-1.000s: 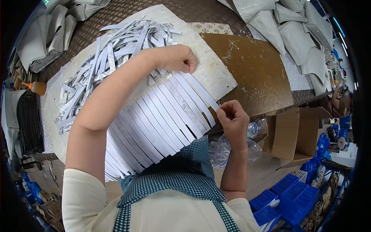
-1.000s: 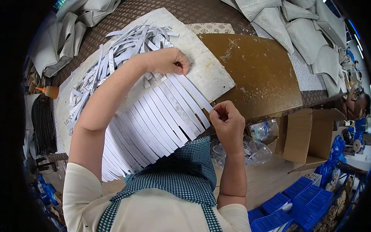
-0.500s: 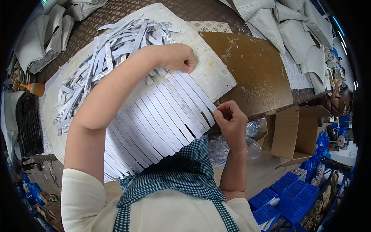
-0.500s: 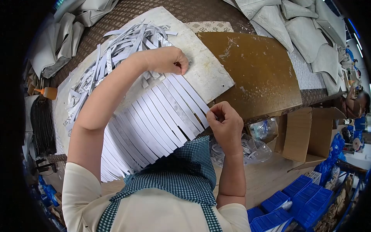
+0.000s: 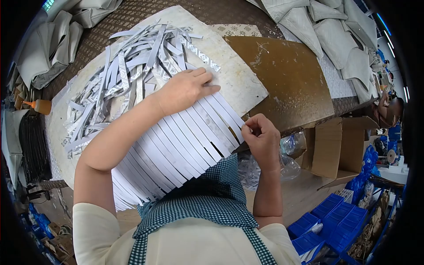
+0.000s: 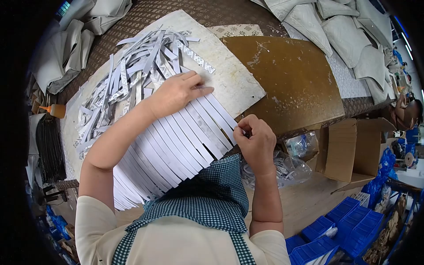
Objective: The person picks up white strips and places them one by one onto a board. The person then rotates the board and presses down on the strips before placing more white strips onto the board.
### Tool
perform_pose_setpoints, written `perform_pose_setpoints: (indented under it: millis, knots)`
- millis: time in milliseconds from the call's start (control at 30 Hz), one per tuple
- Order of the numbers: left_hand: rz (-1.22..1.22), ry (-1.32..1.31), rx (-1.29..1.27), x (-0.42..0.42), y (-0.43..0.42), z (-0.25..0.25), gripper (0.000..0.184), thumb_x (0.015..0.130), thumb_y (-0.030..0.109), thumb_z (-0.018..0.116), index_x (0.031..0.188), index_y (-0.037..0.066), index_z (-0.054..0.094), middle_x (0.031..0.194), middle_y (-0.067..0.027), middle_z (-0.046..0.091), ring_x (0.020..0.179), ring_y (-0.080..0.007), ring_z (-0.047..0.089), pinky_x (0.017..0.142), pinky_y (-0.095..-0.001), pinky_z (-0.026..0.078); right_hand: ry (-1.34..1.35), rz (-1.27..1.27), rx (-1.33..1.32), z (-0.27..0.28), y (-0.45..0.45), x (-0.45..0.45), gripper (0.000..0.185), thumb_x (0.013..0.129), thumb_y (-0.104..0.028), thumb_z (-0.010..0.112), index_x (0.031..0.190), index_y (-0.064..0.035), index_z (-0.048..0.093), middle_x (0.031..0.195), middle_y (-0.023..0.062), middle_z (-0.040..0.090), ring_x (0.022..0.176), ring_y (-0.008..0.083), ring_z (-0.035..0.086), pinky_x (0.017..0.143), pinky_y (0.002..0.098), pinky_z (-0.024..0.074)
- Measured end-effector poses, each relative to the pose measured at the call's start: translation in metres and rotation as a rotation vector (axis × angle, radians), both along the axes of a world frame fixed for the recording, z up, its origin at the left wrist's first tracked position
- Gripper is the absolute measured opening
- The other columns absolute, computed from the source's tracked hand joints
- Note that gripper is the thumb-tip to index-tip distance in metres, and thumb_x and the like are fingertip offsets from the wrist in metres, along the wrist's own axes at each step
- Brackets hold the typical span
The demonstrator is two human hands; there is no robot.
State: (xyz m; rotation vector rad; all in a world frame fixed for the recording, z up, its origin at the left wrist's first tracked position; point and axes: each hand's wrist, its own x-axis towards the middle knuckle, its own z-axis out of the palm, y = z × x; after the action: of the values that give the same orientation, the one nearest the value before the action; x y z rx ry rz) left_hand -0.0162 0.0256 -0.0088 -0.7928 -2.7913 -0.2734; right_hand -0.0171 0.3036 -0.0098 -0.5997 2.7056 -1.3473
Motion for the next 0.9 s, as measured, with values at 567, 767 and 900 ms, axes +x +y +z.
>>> perform_pose_setpoints:
  millis: [567,767,900]
  knots:
    - [-0.068,0.029,0.072,0.052,0.029,0.0,0.036,0.091,0.009,0.055,0.124,0.01,0.069,0.129,-0.0158,0.062,0.119,-0.0291,0.061,0.095,-0.0378,0.051,0.357,0.301,0.094,0.004,-0.131,-0.086,0.015,0.085,-0.022,0.071,0.093,-0.0085,0.072,0.088,0.0062,0.067,0.087,0.0264,0.064,0.076,0.0394,0.0511]
    - [0.294,-0.08,0.682,0.029,-0.003,0.01,0.022,0.086,0.002,0.06,0.107,0.002,0.065,0.114,-0.0143,0.059,0.105,-0.0337,0.061,0.092,-0.0399,0.051,0.361,0.263,0.176,0.001,-0.121,-0.086,0.011,0.086,-0.019,0.068,0.085,-0.0074,0.068,0.083,0.0086,0.067,0.077,0.0282,0.065,0.069,0.0402,0.0505]
    - [0.434,-0.088,0.686,0.016,-0.02,0.003,0.017,0.09,0.004,0.058,0.106,0.001,0.064,0.107,-0.0153,0.059,0.098,-0.0339,0.063,0.086,-0.0392,0.053,0.133,0.22,0.141,0.02,-0.099,-0.08,0.012,0.088,-0.02,0.069,0.088,-0.0083,0.064,0.086,0.0072,0.066,0.085,0.0277,0.064,0.073,0.0433,0.0506]
